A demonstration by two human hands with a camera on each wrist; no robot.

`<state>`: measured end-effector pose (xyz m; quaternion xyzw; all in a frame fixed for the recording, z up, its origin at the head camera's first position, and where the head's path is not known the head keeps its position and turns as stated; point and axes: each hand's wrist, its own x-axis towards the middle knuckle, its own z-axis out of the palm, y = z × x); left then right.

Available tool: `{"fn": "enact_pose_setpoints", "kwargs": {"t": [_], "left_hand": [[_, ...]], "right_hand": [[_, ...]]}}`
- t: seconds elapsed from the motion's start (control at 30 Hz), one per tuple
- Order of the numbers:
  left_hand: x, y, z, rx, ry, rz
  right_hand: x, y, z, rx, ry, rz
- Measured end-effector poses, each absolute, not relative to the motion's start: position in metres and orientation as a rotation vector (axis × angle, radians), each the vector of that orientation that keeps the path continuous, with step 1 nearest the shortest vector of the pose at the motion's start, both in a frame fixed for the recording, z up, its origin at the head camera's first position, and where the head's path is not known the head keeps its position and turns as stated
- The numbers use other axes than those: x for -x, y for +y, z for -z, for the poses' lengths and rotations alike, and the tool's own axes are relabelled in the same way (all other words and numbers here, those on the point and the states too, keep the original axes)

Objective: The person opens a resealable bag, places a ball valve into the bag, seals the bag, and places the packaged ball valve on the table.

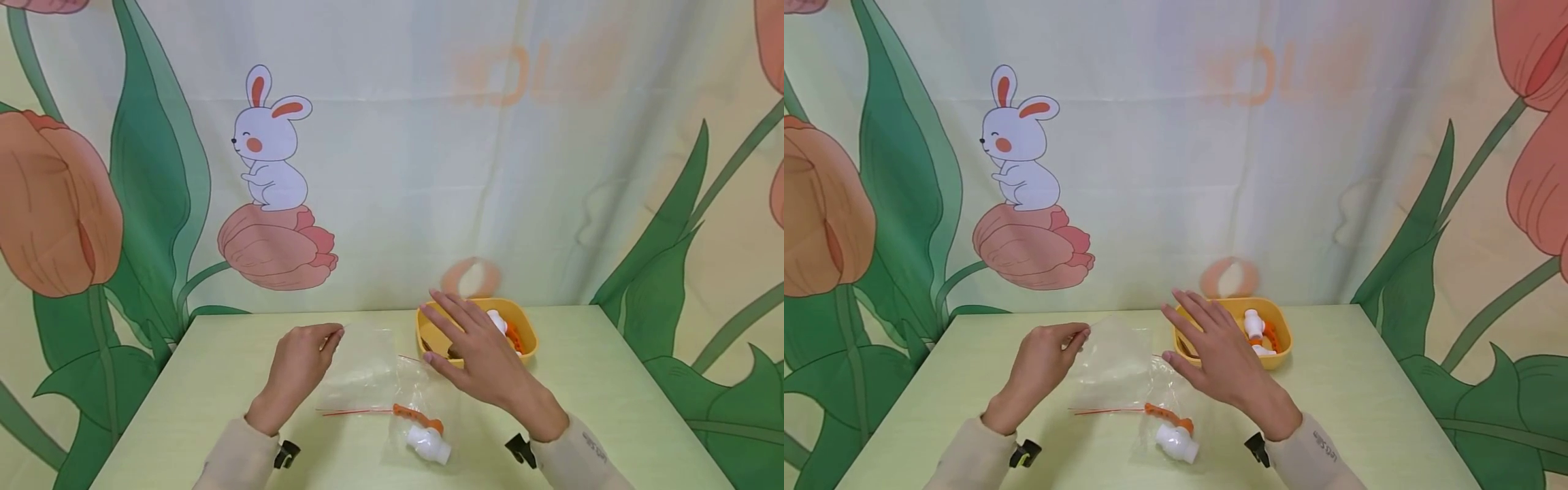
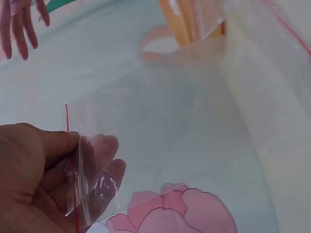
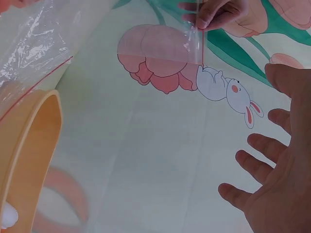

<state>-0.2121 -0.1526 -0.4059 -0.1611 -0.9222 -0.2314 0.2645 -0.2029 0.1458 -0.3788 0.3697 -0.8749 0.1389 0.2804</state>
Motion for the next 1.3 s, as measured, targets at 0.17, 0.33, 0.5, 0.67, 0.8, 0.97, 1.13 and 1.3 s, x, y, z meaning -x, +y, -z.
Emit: {"fn": "enact_pose_setpoints", "kwargs": {"t": [0.17, 0.33, 0.5, 0.67, 0.8, 0.97, 1.13, 1.3], "left_hand": [[0.207, -0.152, 0.392, 0.414, -2.449, 0.648], [0.199, -0.146, 0.383, 0.422, -2.389, 0.688], [0.191, -0.136, 0.377, 0.436, -2.258, 0.774], [0.187, -0.123, 0.373, 0.43, -2.133, 0.998], [0.182, -0.111, 0.374, 0.432, -2.051, 1.199], [0.179, -0.099, 0.374, 0.458, -1.96, 1.356], [0.175, -0.089, 0.375, 0.472, -1.906, 1.506], [0.17, -0.08, 0.376, 0.536, -1.886, 1.556]], "right_hand": [[0.201, 0.143, 0.374, -0.986, -2.353, -0.393], [0.196, 0.139, 0.37, -0.986, -2.32, -0.421], [0.188, 0.132, 0.366, -0.979, -2.253, -0.467], [0.182, 0.123, 0.364, -0.985, -2.179, -0.537], [0.178, 0.115, 0.365, -0.976, -2.133, -0.596], [0.175, 0.109, 0.365, -0.918, -2.1, -0.706], [0.173, 0.103, 0.365, -0.838, -2.082, -0.788], [0.173, 0.1, 0.365, -0.782, -2.074, -0.913]]}}
